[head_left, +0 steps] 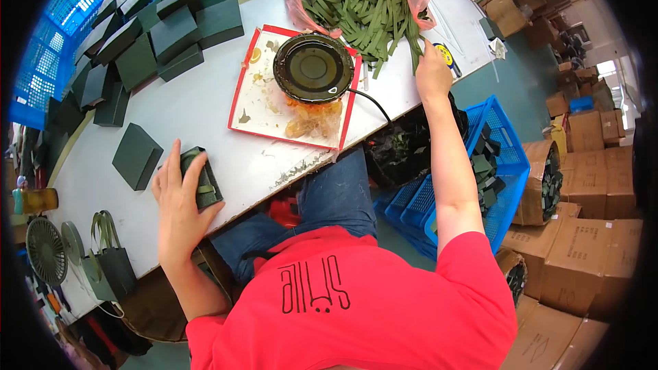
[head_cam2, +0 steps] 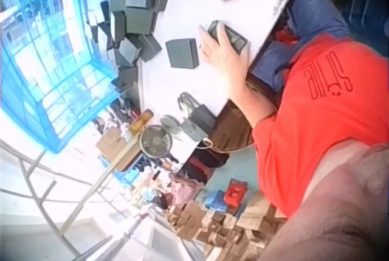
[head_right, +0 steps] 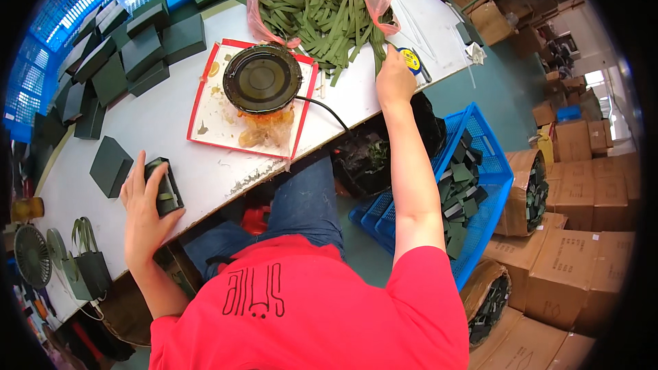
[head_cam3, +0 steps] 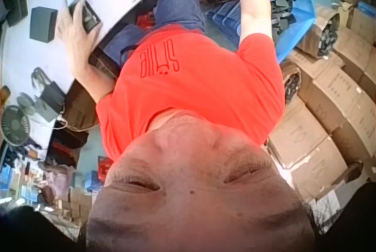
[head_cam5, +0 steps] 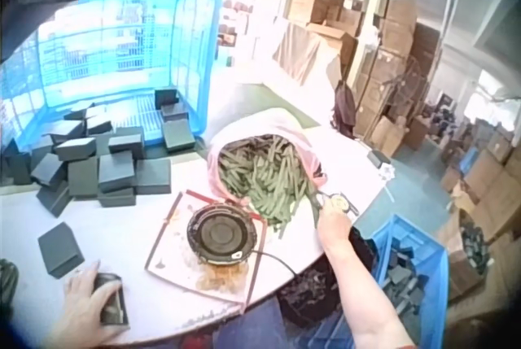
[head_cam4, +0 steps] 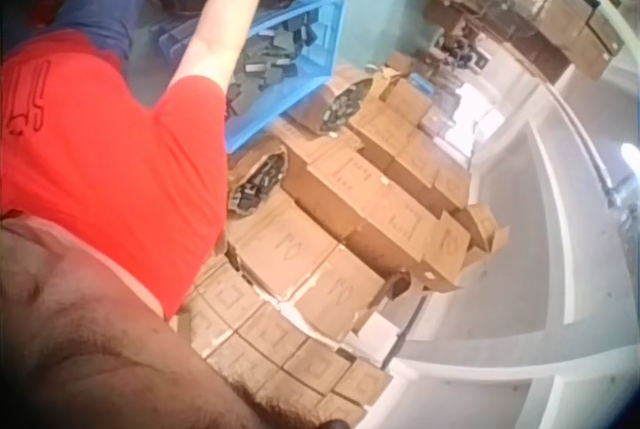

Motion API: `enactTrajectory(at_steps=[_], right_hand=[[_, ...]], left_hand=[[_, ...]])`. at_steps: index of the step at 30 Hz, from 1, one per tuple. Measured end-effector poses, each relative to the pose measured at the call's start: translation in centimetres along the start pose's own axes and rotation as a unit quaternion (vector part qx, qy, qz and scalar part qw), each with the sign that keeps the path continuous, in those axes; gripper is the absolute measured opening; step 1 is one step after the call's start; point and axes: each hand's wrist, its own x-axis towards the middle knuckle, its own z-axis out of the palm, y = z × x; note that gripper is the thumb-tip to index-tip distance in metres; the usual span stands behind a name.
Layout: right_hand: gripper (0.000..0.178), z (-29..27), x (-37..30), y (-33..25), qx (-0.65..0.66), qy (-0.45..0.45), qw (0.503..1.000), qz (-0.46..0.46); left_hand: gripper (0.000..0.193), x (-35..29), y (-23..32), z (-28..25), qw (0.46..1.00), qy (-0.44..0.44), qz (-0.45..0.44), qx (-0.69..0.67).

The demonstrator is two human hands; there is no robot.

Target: The person repeatedly picks up green rectangular boxes and green ribbons, then wraps the ribbons around the boxes to form handles. The person places the finished boxes on the table and continues the process with new boxes.

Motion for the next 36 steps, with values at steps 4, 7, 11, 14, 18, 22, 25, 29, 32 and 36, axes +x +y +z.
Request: enactTrajectory(at_steps=[4,7,11,14,18,22,25,29,32,36], right_hand=[[0.037,0.3,0.0,0.5,-0.022,-0.02,1.0,0.003],[0.032,-1.7,-0.5,-1.0,0.153,0.013,0.988,0.025],[0.033,-5.7,-2.6,-2.9,0.574,-0.206,0.778,0.147],[0.034,-10.1,-5.2,-6.3,0.691,-0.251,0.649,0.198],[0.034,-13.8,-8.2,-8.2,0.698,-0.28,0.645,0.137],[0.03,-15.3,-10.5,-9.6,0.65,-0.25,0.7,0.16],[0.022,-16.8,-11.7,-10.6,0.555,-0.246,0.783,0.135],[0.014,-16.7,-12.0,-12.4,0.456,-0.128,0.872,-0.123],[0.011,-14.5,-12.7,-13.5,0.62,-0.238,0.747,-0.008],[0.017,-12.5,-12.3,-15.3,0.745,-0.303,0.558,0.204]], left_hand=[[0.091,0.2,-0.2,-0.1,0.999,0.001,-0.041,0.031],[0.09,-0.1,-0.3,-0.2,0.999,0.0,-0.038,0.031],[0.085,0.0,0.1,-0.4,0.999,0.02,-0.027,0.027],[0.084,-0.1,0.1,-0.4,0.999,0.022,-0.034,0.019],[0.084,0.0,0.0,0.1,0.999,0.025,-0.029,0.005],[0.088,0.0,-0.1,0.4,0.999,0.018,-0.032,-0.018],[0.087,0.0,0.0,0.5,0.999,0.013,-0.028,-0.022],[0.086,0.0,0.3,0.6,0.999,0.013,-0.021,-0.031],[0.084,0.1,0.5,0.7,0.999,0.014,-0.019,-0.039],[0.084,0.1,0.5,0.7,0.999,0.014,-0.018,-0.04]])
